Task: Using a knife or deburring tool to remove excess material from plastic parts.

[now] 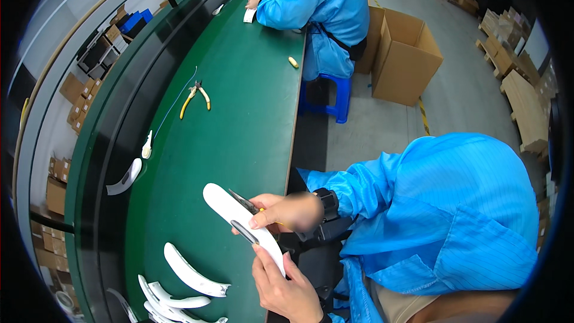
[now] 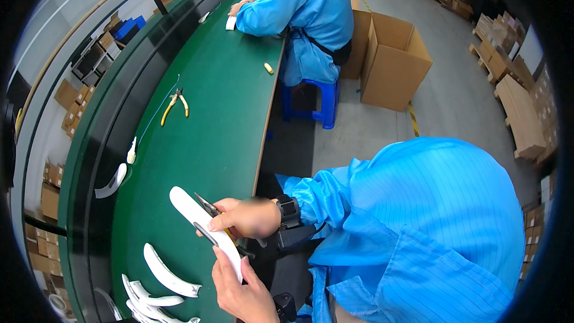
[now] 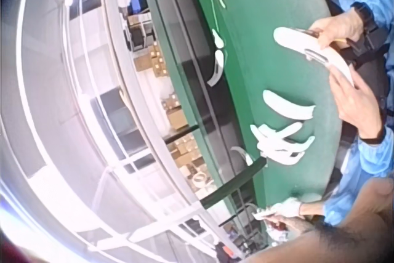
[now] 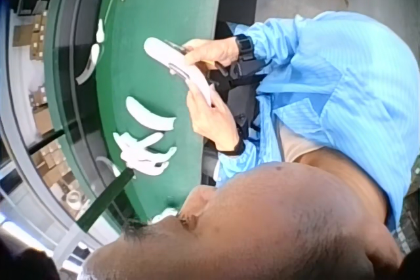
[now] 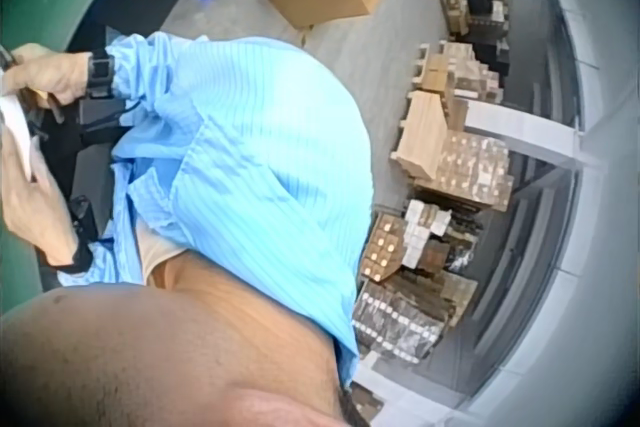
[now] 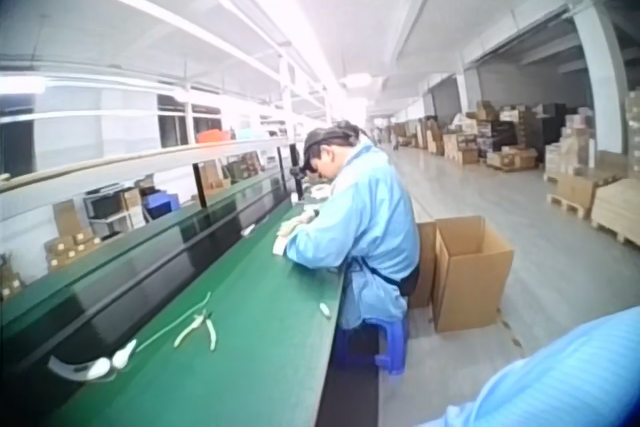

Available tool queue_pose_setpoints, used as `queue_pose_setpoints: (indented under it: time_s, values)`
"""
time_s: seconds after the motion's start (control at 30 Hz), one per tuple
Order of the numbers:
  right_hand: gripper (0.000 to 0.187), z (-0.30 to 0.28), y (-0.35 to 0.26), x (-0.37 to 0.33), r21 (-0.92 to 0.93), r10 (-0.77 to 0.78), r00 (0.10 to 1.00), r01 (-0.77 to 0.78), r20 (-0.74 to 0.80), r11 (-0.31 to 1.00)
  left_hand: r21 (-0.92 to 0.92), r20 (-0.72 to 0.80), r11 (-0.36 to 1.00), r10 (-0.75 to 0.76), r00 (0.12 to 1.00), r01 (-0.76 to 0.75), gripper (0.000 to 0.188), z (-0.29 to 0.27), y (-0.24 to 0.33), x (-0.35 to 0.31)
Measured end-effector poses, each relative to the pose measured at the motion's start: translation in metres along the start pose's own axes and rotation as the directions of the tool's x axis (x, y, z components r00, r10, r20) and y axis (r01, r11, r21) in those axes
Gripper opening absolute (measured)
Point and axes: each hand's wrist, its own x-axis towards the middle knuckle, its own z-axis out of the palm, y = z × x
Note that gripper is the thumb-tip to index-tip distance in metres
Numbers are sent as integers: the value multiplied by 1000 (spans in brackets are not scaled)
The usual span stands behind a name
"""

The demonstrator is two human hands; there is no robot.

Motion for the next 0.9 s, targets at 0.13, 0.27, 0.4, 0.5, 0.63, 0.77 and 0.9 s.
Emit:
queue_pose_setpoints:
  time_s: [0.13,0.27,0.4,0.5,0.63,0.77,0.9]
  values:
    - [34,-2,4,0,-32,-23,998,21,-63,999,14,164,999,-45,985,43,51,-4,2,9]
    - [32,-2,0,11,-197,27,997,-39,-68,980,26,279,998,-70,958,66,55,-13,-3,23]
    - [33,-11,-25,35,-400,27,995,-63,-95,914,-140,246,990,11,969,24,50,-16,-39,50]
    - [28,-16,-35,62,-462,-88,989,22,-122,887,-368,27,921,-126,992,127,54,-1,-106,78]
    - [17,-29,-90,86,-756,-114,993,59,-20,652,-100,35,977,-186,982,189,49,-19,-166,171]
    - [23,-42,-119,199,-956,-318,923,269,219,121,27,28,909,-418,908,417,51,-25,-266,251]
    - [38,-51,-154,317,-927,-302,919,141,253,-348,298,90,896,-370,925,329,69,-17,-351,284]
